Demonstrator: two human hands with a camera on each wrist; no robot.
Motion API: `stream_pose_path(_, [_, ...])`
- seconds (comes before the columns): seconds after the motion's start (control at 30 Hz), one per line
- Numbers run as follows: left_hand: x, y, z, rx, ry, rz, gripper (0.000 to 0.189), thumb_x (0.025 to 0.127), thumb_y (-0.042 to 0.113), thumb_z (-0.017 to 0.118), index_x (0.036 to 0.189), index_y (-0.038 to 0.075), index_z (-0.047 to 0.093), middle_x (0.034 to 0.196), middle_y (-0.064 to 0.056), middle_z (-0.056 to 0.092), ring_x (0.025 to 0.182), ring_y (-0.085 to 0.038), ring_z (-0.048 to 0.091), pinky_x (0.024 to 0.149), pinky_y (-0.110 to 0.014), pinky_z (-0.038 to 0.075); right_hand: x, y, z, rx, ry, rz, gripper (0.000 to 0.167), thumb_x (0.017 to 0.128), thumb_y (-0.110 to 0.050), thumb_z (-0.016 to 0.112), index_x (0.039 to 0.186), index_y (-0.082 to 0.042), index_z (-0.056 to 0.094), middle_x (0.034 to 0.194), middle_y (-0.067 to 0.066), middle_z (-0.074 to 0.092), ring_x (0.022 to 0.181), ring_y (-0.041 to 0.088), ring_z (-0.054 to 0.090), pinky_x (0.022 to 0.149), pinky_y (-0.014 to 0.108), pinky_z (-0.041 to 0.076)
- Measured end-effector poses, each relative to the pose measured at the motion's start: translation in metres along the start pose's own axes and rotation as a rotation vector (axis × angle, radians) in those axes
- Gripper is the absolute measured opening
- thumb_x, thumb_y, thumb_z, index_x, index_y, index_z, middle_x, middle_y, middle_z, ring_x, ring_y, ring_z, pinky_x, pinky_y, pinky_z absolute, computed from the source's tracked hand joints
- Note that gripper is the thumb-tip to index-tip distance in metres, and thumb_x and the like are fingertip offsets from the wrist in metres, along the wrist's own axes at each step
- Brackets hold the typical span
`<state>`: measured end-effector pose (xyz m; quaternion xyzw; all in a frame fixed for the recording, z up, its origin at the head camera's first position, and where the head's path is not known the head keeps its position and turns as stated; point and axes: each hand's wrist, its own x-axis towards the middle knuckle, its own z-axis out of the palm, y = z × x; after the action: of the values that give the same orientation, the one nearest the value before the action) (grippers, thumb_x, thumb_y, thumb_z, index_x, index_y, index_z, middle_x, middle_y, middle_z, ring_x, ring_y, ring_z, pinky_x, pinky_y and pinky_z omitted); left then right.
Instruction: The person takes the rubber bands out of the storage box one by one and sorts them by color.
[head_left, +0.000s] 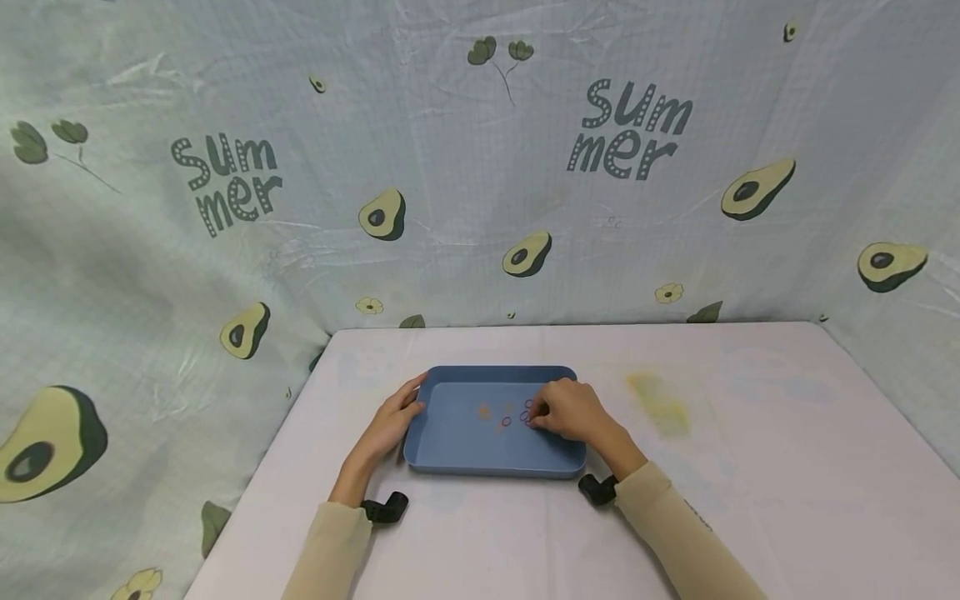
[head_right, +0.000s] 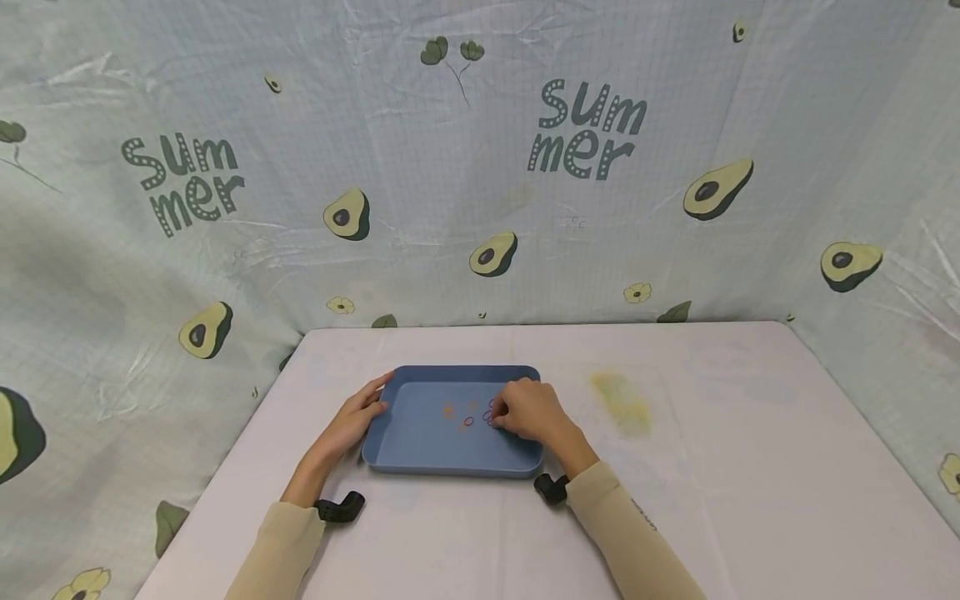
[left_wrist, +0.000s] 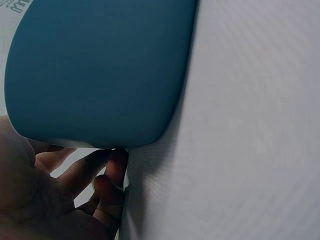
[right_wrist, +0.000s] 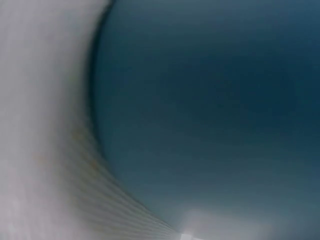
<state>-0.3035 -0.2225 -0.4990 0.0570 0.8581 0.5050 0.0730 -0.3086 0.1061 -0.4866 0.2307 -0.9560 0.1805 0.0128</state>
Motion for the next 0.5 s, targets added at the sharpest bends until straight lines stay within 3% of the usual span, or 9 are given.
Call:
stream_pose_path(0.3, [-0.0022,-0.0033,0.0003,-0.048,-0.002,0.002,0.057,0.108,0.015,0.047,0.163,0.022,0.035,0.164,-0.027,0.036,0.152,-0.042,0.036,0.124,-0.060,0.030,-0.0003,0.0032,0.0023,0.012,-0.001,-0.031,0.012,0.089,-0.028,0.082,0.078,-0.025,0.078,0.074,-0.012,0.070,0.060,0.004,0.053,0.054,0.026,0.044])
stream_pose_path(0.5, [-0.0036,-0.0039,0.0001,-0.046,-0.006,0.007,0.056,0.108,0.015,0.047,0.163,0.023,0.035,0.161,-0.028,0.040,0.149,-0.043,0.041,0.122,-0.061,0.032,-0.0014,0.0042,-0.0030,0.096,-0.015,-0.044,0.006,0.091,-0.022,0.080,0.085,-0.020,0.080,0.079,-0.009,0.072,0.064,0.005,0.055,0.058,0.026,0.048])
